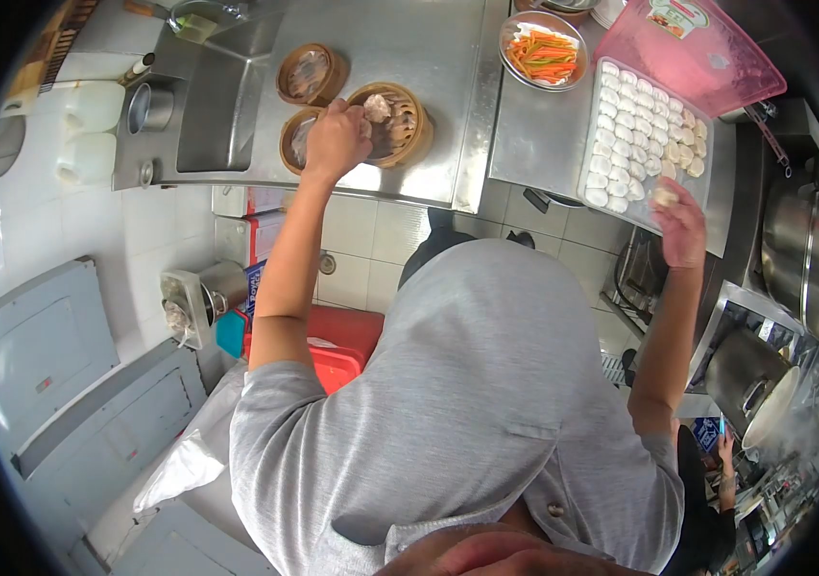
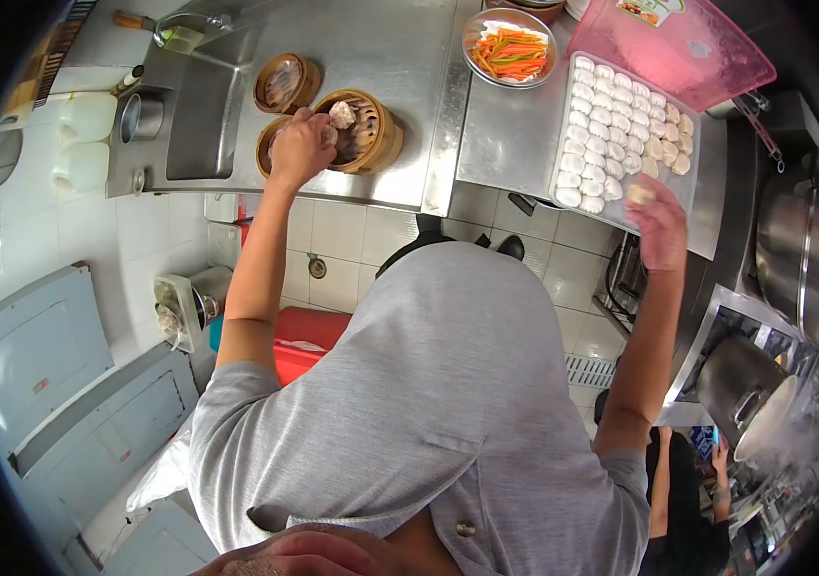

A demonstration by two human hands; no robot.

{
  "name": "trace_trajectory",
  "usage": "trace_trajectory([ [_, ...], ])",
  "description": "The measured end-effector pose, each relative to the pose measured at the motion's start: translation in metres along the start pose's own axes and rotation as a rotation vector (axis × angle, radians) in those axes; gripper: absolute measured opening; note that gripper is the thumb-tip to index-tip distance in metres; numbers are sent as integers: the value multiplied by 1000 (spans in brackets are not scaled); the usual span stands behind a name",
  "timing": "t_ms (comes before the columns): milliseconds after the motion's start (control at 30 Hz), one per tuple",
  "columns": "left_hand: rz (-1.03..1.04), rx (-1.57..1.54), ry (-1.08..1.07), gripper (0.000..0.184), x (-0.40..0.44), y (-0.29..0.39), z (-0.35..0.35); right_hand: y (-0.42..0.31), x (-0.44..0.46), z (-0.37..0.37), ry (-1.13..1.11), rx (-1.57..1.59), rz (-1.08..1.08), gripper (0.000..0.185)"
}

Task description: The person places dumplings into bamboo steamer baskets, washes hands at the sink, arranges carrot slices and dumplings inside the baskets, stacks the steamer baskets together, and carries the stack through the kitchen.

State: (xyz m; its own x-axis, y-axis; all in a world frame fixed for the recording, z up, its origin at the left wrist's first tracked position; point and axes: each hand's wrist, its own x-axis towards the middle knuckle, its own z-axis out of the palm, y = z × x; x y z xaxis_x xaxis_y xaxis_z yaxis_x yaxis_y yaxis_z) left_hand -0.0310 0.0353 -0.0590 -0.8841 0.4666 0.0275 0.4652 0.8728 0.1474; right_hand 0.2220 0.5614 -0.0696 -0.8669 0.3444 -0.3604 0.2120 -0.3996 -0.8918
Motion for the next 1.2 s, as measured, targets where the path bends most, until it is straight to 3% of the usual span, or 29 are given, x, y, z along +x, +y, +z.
trace_trajectory([
  [233,32,-56,53,46,-5,-6,2,34,14,180,-374,-321,-164,43],
  [400,26,-158,43,46,-10,-10,-2,45,31,302,-387,-695,-525,38],
  [567,-9,-217,26,53,-12,-20,-11,79,58,365,-273,-963,-841,40],
  [800,-70,-326,36,48,-20,-32,-34,103,64,383,-248,-1242,-838,40],
  [933,195,-236,204,47,-28,-70,-28,115,58,393,-243,-1087,-852,43],
  [1000,254,-339,197,48,-28,-50,-50,107,42,384,-225,-1011,-789,44],
  [1033,296,-395,190,48,-28,-40,-59,111,38,378,-192,-955,-868,42],
  [1100,306,-707,100,46,-20,-19,-66,76,15,357,-235,-845,-691,28],
  [1133,370,-655,82,47,-18,3,-72,70,6,338,-182,-901,-620,25],
  [1200,401,-874,-70,47,-13,42,-64,70,-10,292,-15,-987,-580,26],
])
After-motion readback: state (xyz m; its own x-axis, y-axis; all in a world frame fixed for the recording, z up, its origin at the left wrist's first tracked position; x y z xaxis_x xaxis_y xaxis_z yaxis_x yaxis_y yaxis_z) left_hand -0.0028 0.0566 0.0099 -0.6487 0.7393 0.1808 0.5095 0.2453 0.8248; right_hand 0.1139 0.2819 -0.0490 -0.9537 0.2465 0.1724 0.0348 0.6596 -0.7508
